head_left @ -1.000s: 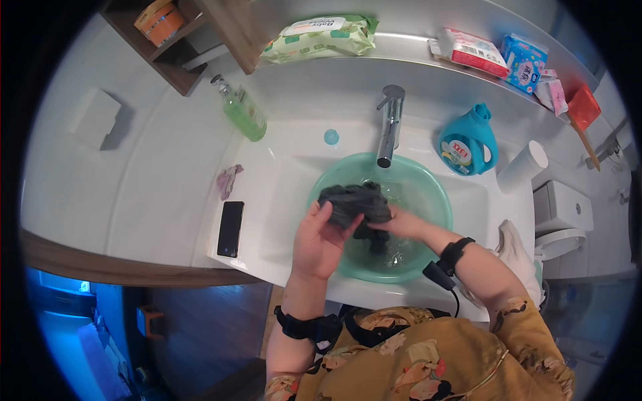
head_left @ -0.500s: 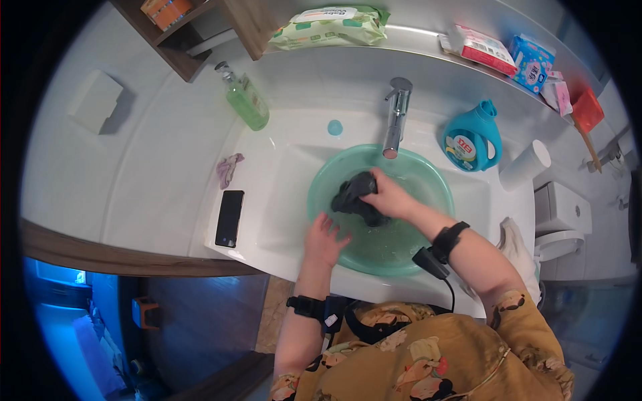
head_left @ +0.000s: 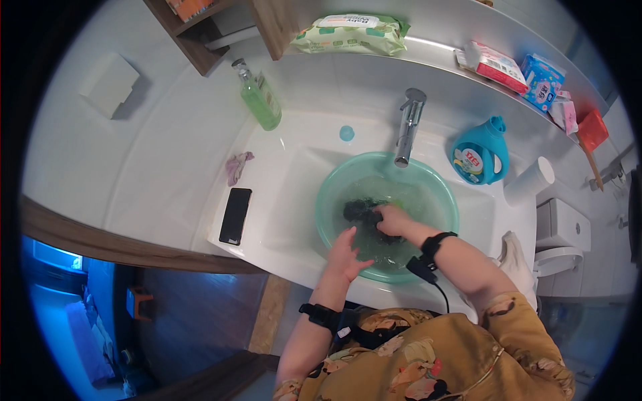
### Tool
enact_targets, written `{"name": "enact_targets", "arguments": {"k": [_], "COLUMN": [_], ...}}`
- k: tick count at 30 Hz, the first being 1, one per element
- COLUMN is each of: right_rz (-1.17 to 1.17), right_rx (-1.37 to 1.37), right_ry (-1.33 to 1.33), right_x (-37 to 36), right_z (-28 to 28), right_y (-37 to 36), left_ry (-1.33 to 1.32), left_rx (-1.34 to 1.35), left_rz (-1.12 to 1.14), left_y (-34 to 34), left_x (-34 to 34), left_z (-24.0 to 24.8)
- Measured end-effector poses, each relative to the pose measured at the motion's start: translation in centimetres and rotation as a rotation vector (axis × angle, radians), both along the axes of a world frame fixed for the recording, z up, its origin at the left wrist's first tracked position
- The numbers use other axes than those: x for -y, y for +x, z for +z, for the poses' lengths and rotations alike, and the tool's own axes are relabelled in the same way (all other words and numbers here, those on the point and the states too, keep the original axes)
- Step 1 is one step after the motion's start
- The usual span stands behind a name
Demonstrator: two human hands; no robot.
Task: Washing a piece of dark clothing by hand in a basin at a bathroom sink.
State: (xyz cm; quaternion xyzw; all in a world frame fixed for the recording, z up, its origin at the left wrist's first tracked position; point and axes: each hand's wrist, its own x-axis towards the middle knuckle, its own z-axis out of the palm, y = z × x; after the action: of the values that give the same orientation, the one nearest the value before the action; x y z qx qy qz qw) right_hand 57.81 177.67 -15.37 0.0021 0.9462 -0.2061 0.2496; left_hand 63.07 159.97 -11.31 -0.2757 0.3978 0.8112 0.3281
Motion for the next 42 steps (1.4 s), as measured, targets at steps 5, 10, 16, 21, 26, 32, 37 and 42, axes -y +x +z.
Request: {"name": "enact_targets", "arguments": {"k": [5, 10, 16, 21, 26, 32, 37, 42], "right_rz": [-0.081, 0.118, -0.071, -0.416, -0.592, -0.594, -0.299, -0.027], "right_rx": [-0.200, -0.769, -0.879, -0.519, -0.234, -0.055, -0.407, -0.146], "right_ry": [-0.837, -0.599, -0.361, -0.785, -1.070, -0.891, -0.415, 0.171], "right_x": [-1.0, 0.0, 2.8, 1.9, 1.6, -0.1, -0.6, 1.4], "right_z": [9.9, 12.2, 10.7, 6.5, 5.9, 1.2, -0.4, -1.9], "right_y": [3.6, 7.9, 8.9, 6.6, 4.6, 2.6, 3.5, 4.1], "left_ry": [0.008, 0.410, 0.334, -0.140, -0.610, -0.942, -0.781, -0.401], "left_rx": [0.060, -0.184, -0.208, -0.410, -0.717, -0.809, -0.491, -0.125], "left_rz": [0.021, 0.036, 0.100, 0.225, 0.082, -0.271, -0.092, -0.189], "left_y": [-0.5, -2.6, -1.8, -1.1, -1.4, -2.6, -2.9, -1.9], "left_x": [-2.2, -3.7, -6.1, -7.2, -6.2, -4.0, -1.7, -1.8], "left_z": [1.1, 1.0, 0.4, 1.5, 0.1, -2.7, -3.1, -0.4]}}
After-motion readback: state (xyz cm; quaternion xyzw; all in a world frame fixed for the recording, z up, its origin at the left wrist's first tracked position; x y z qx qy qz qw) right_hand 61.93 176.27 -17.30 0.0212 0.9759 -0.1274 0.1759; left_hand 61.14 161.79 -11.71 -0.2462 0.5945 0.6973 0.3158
